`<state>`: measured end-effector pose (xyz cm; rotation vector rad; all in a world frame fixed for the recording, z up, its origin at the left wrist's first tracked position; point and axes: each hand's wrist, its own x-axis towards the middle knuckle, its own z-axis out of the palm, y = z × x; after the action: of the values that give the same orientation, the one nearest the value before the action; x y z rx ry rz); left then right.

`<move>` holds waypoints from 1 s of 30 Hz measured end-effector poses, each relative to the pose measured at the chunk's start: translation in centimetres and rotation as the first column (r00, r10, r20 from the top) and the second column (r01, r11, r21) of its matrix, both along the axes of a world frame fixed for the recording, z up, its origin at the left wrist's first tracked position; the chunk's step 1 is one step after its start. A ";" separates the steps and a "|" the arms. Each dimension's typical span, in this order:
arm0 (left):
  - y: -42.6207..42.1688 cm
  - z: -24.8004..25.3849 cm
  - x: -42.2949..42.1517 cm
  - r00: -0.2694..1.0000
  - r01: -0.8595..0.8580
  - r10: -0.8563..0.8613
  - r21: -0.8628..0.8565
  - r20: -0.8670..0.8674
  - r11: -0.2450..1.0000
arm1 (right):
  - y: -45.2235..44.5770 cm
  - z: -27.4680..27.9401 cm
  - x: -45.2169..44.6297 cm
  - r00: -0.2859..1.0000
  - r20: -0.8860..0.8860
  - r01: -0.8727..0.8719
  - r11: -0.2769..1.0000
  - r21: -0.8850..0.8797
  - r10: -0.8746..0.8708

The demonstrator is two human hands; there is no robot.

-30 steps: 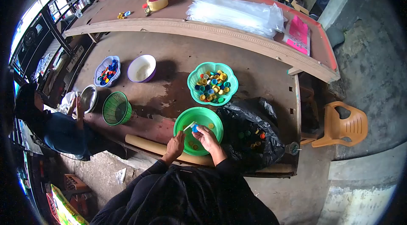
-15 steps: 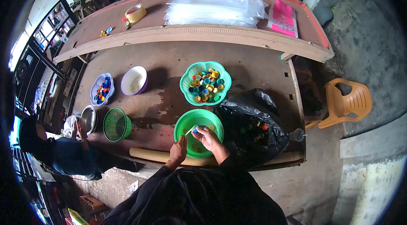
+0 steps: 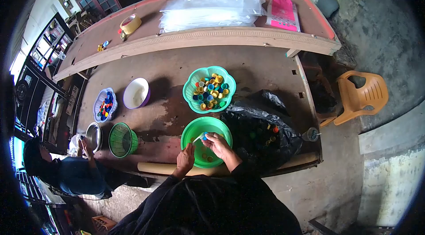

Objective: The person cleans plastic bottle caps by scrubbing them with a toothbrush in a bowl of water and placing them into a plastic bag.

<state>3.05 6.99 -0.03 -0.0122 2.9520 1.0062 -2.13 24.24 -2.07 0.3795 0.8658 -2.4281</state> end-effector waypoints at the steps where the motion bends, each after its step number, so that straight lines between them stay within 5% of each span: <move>1: -0.4 0.1 -0.3 0.999 -0.031 0.032 -0.004 0.044 1.000 | -0.1 -0.4 0.1 1.000 -0.016 0.006 1.000 0.017 -0.006; 3: -0.7 0.4 -0.7 0.999 -0.032 0.034 -0.048 0.036 0.998 | 0.1 -0.3 -0.1 0.999 -0.034 0.009 0.999 0.040 -0.008; 4: -0.7 0.4 -0.4 1.000 0.005 -0.005 -0.037 -0.002 0.999 | 0.0 -0.3 0.1 0.976 -0.200 0.000 0.912 0.411 0.090; 5: -0.7 0.8 -0.1 0.998 0.042 -0.043 -0.028 -0.041 0.999 | -0.1 0.2 0.4 0.919 -0.312 0.061 0.695 0.717 0.240; 6: -0.4 2.1 0.2 0.996 0.082 -0.078 -0.092 0.043 0.992 | 0.3 1.5 0.4 0.891 -0.307 0.054 0.593 0.803 0.335; 10: -1.7 0.6 -0.1 1.000 0.024 -0.023 -0.143 0.007 0.989 | 0.3 0.0 -0.1 0.723 -0.577 0.366 0.498 0.786 0.380; 13: -1.2 1.9 0.4 0.995 0.101 -0.099 -0.162 0.020 0.982 | 0.4 0.4 0.1 0.701 -0.506 0.347 0.379 0.858 0.502; 18: -1.9 1.0 0.0 0.997 0.045 -0.054 -0.167 -0.053 0.985 | 0.2 0.9 0.0 0.707 -0.588 0.373 0.499 0.782 0.393; 21: -1.0 2.3 0.5 0.991 0.122 -0.129 -0.151 -0.039 0.981 | 0.6 1.1 -0.2 0.678 -0.540 0.386 0.383 0.839 0.499; 22: -0.4 3.0 1.0 0.984 0.156 -0.164 -0.121 -0.066 0.980 | 0.5 1.2 -0.1 0.677 -0.563 0.373 0.438 0.818 0.475; 25: -0.7 1.0 0.8 0.998 0.055 -0.056 -0.099 -0.014 0.994 | 0.4 1.9 0.2 0.637 -0.610 0.451 0.413 0.791 0.472; 27: -1.0 1.3 0.7 0.998 -0.017 0.012 -0.084 -0.055 0.996 | 0.6 2.2 0.4 0.702 -0.588 0.389 0.475 0.790 0.403; 30: -0.7 1.7 0.8 0.997 -0.062 0.062 -0.022 0.040 0.998 | 0.8 1.4 0.3 0.928 -0.357 0.108 0.841 0.529 0.105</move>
<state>3.84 6.32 1.67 -0.1238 2.9424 0.9707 -1.83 25.00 -0.68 0.1051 1.7387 -2.2488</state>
